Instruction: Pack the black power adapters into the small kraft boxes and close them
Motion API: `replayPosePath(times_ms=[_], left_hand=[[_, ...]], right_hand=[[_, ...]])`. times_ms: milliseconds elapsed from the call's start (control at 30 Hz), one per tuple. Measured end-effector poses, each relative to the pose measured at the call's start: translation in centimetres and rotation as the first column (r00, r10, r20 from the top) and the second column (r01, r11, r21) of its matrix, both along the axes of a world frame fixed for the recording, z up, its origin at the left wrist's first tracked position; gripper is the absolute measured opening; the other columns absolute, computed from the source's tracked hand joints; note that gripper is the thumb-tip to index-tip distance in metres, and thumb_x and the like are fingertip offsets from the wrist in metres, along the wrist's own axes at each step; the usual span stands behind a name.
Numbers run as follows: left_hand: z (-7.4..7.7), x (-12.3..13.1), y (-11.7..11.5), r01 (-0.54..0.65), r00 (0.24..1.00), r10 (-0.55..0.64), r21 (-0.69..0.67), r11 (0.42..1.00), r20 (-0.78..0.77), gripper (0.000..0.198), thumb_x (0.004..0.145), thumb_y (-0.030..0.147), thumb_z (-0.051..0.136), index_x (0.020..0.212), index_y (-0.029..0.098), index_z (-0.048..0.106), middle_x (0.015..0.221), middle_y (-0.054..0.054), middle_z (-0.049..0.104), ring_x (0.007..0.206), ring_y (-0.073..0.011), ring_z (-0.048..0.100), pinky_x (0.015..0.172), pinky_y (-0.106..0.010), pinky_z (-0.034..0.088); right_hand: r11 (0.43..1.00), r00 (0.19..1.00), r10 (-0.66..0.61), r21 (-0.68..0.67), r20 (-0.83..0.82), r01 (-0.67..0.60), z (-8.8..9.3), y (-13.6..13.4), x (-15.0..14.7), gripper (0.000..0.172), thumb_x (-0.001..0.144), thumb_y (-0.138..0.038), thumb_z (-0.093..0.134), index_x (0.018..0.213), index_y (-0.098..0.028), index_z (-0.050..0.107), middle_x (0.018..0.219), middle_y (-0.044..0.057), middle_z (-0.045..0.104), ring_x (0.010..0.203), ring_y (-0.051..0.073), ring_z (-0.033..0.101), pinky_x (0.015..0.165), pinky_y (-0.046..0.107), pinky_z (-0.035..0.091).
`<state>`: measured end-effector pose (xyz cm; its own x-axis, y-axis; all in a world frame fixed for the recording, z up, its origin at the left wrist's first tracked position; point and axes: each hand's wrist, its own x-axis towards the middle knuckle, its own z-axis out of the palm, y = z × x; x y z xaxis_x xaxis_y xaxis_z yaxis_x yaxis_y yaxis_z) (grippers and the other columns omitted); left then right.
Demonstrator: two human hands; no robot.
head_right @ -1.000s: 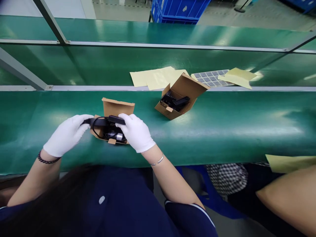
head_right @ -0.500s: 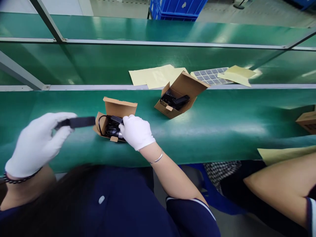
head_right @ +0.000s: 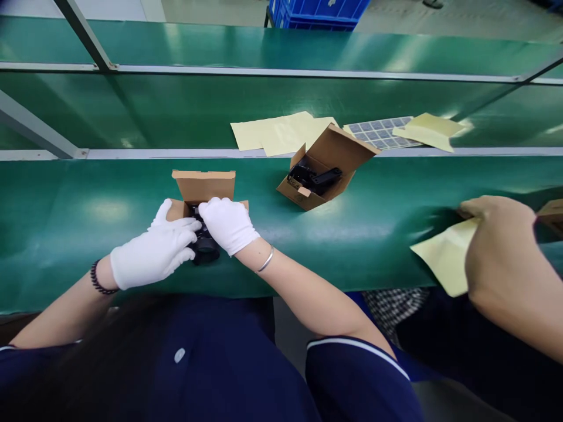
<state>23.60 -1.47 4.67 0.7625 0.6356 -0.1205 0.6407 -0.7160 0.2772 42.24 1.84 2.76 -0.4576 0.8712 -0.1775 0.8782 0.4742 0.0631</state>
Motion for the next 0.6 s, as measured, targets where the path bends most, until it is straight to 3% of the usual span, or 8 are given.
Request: replayPosePath(times_ms=[133,267,367,467,533,600], left_hand=[[-0.2,-0.3,0.7,0.029,0.999,-0.028,-0.055,0.998,0.017,0.022,0.104,0.026,0.041,0.092,0.020,0.059,0.117,-0.008,0.068,0.108,-0.0252,0.066,0.125,-0.080,0.005],[0.2,0.2,1.7,0.044,0.999,-0.044,0.003,0.999,-0.012,0.025,0.103,0.029,0.041,0.090,0.021,0.060,0.114,-0.009,0.068,0.108,-0.0272,0.064,0.127,-0.077,0.008],[0.4,0.9,3.3,0.116,0.991,-0.116,0.004,0.993,-0.062,0.027,0.103,0.030,0.041,0.089,0.023,0.063,0.108,-0.008,0.071,0.105,-0.0267,0.065,0.127,-0.062,0.027],[-0.2,1.2,4.8,0.164,0.983,-0.168,-0.053,0.985,-0.079,0.031,0.103,0.031,0.041,0.088,0.021,0.066,0.100,-0.009,0.073,0.093,-0.0250,0.067,0.108,-0.047,0.049],[-0.7,1.1,5.4,0.158,0.986,-0.162,-0.068,0.985,-0.046,0.031,0.103,0.032,0.042,0.088,0.020,0.067,0.096,-0.009,0.074,0.089,-0.0235,0.067,0.101,-0.043,0.052],[-1.0,1.1,5.7,0.163,0.986,-0.165,-0.079,0.983,-0.011,0.032,0.103,0.031,0.042,0.089,0.020,0.068,0.094,-0.007,0.075,0.086,-0.0213,0.067,0.102,-0.041,0.050]], right_hand=[[0.999,0.994,0.038,0.024,0.102,-0.040,0.1,-0.2,-0.4,0.036,0.094,0.001,0.034,0.100,-0.007,0.069,0.089,0.019,0.065,0.088,0.030,0.062,0.068,0.037,0.037],[0.998,0.984,0.070,-0.021,0.162,-0.067,0.7,0.0,-0.4,0.030,0.090,0.002,0.041,0.096,-0.006,0.070,0.096,0.021,0.065,0.094,0.032,0.060,0.071,0.039,0.039],[0.987,0.989,0.107,-0.133,0.102,-0.093,1.9,0.8,0.7,0.026,0.095,-0.004,0.044,0.102,-0.007,0.069,0.106,0.022,0.067,0.100,0.033,0.062,0.071,0.037,0.040],[0.938,0.976,0.194,-0.273,-0.100,-0.214,3.1,1.4,2.4,0.026,0.100,-0.015,0.052,0.123,-0.012,0.065,0.121,0.017,0.067,0.100,0.026,0.063,0.072,0.034,0.042],[0.940,0.974,0.189,-0.265,-0.126,-0.216,3.4,1.4,3.0,0.028,0.100,-0.017,0.054,0.125,-0.014,0.065,0.128,0.015,0.066,0.099,0.024,0.063,0.072,0.033,0.042],[0.979,0.991,0.129,-0.157,-0.040,-0.133,3.2,1.0,3.1,0.027,0.100,-0.014,0.048,0.117,-0.011,0.070,0.124,0.019,0.066,0.101,0.027,0.062,0.071,0.036,0.039]])
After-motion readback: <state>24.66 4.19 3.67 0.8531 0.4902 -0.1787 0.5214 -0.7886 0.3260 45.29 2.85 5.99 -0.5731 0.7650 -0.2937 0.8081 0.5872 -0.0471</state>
